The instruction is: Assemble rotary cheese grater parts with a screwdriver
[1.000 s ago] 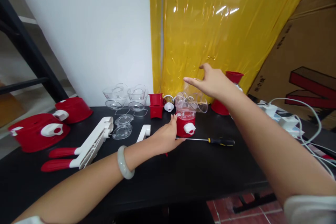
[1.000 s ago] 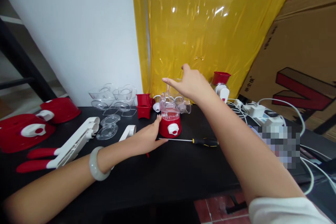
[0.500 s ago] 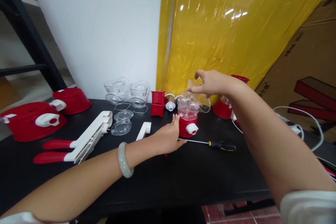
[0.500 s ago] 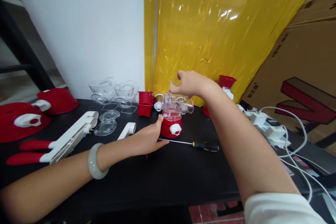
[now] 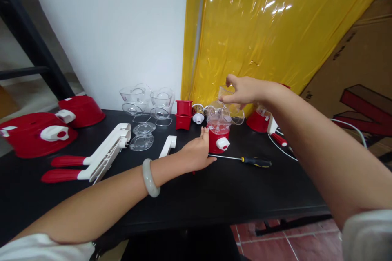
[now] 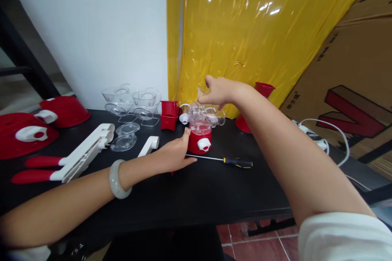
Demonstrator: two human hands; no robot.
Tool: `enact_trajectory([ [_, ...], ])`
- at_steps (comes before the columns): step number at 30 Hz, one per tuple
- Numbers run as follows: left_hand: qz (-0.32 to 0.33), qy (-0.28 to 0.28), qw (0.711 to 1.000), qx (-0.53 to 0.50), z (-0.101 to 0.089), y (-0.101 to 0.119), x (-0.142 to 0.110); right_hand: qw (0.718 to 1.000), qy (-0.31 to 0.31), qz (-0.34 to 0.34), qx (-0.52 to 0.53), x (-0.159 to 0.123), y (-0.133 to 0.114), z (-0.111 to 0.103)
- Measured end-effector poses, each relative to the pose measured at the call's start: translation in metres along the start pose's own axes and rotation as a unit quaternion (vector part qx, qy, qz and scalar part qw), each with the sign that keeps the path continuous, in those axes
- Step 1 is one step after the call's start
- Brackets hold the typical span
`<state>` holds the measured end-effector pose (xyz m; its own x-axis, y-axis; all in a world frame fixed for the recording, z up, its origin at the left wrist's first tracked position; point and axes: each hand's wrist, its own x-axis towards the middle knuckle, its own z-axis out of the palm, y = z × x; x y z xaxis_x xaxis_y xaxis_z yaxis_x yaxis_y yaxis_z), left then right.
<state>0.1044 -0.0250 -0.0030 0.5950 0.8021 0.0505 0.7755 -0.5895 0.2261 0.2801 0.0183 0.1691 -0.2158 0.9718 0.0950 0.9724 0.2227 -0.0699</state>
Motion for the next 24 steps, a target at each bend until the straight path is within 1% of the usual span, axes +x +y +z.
enact_trajectory([
  [3, 0.011, 0.012, 1.000, -0.002, 0.002, -0.002, 0.000, 0.997, -0.042, -0.032, 0.049, 0.007, 0.010, -0.003],
  [7, 0.015, 0.018, 0.999, -0.022, 0.002, -0.005, -0.001, 0.985, -0.088, -0.104, 0.102, 0.022, 0.024, -0.009],
  [10, 0.023, 0.026, 0.999, -0.036, 0.000, -0.005, -0.003, 0.972, -0.123, -0.151, 0.134, 0.032, 0.022, -0.017],
  [13, 0.028, 0.005, 0.998, -0.048, -0.003, -0.005, -0.005, 0.965, -0.124, -0.193, 0.128, 0.031, 0.016, -0.028],
  [15, 0.014, -0.020, 0.998, -0.055, -0.005, -0.006, -0.006, 0.967, -0.104, -0.203, 0.113, 0.020, 0.018, -0.036],
  [16, 0.005, -0.028, 0.998, -0.059, -0.007, -0.008, -0.006, 0.971, -0.084, -0.200, 0.106, 0.012, 0.022, -0.039],
  [17, -0.003, -0.030, 0.997, -0.065, -0.008, -0.011, -0.006, 0.975, -0.056, -0.190, 0.100, 0.003, 0.028, -0.041],
  [19, -0.014, -0.014, 0.996, -0.090, -0.012, -0.017, -0.005, 0.982, 0.010, -0.158, 0.100, -0.019, 0.046, -0.041],
  [21, -0.005, 0.020, 0.991, -0.131, -0.018, -0.025, -0.002, 0.984, 0.068, -0.118, 0.111, -0.038, 0.066, -0.033],
  [22, 0.007, 0.038, 0.988, -0.151, -0.021, -0.028, 0.000, 0.985, 0.083, -0.096, 0.121, -0.046, 0.076, -0.026],
  [23, 0.018, 0.053, 0.984, -0.167, -0.024, -0.031, 0.002, 0.984, 0.091, -0.072, 0.135, -0.053, 0.085, -0.019],
  [24, 0.030, 0.065, 0.981, -0.179, -0.026, -0.032, 0.006, 0.985, 0.082, -0.054, 0.144, -0.057, 0.092, -0.010],
])
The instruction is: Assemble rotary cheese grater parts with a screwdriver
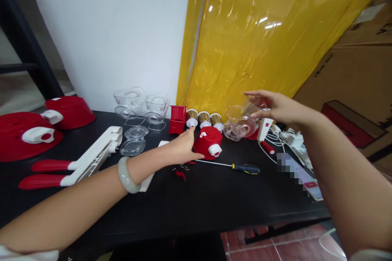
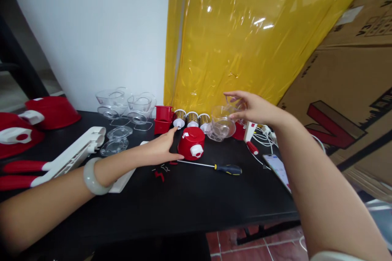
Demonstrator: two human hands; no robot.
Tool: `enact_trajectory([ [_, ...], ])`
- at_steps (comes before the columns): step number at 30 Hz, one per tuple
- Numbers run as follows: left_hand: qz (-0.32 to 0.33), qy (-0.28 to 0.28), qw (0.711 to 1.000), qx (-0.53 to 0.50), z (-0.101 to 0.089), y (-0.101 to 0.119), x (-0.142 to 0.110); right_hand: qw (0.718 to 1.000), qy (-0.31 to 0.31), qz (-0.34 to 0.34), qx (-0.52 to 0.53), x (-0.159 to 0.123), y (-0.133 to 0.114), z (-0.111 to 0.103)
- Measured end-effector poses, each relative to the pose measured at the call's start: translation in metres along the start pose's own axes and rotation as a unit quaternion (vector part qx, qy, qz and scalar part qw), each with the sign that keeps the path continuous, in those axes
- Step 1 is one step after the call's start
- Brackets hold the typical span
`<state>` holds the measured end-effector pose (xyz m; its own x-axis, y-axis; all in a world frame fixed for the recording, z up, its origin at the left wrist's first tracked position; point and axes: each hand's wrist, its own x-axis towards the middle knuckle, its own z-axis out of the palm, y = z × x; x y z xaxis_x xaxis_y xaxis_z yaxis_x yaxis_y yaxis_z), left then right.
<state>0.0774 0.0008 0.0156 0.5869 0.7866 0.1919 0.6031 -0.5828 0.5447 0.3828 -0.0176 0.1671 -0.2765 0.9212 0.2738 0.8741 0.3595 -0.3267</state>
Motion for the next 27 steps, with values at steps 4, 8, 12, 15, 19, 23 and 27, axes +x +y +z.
enact_trajectory([
  [4, 0.028, -0.004, 0.999, -0.022, 0.001, 0.004, 0.021, 1.000, -0.022, -0.008, -0.006, -0.011, 0.026, 0.026],
  [8, 0.029, -0.026, 0.997, -0.061, 0.017, 0.005, 0.044, 1.000, -0.001, -0.011, -0.016, -0.010, 0.042, 0.049],
  [12, 0.028, 0.012, 0.997, -0.070, 0.028, 0.002, 0.051, 0.999, 0.019, -0.018, 0.031, -0.010, 0.053, 0.068],
  [15, 0.038, 0.044, 0.996, -0.073, 0.020, 0.009, 0.040, 0.997, 0.028, -0.016, 0.070, -0.013, 0.058, 0.080],
  [19, 0.055, 0.115, 0.989, -0.073, -0.020, 0.029, 0.007, 0.995, 0.037, -0.018, 0.096, -0.015, 0.061, 0.091],
  [23, -0.012, 0.213, 0.977, -0.019, -0.089, 0.029, -0.045, 0.993, 0.046, -0.012, 0.104, -0.015, 0.064, 0.101],
  [27, -0.179, 0.286, 0.938, 0.079, -0.161, -0.005, -0.097, 0.992, 0.062, -0.017, 0.106, -0.013, 0.066, 0.111],
])
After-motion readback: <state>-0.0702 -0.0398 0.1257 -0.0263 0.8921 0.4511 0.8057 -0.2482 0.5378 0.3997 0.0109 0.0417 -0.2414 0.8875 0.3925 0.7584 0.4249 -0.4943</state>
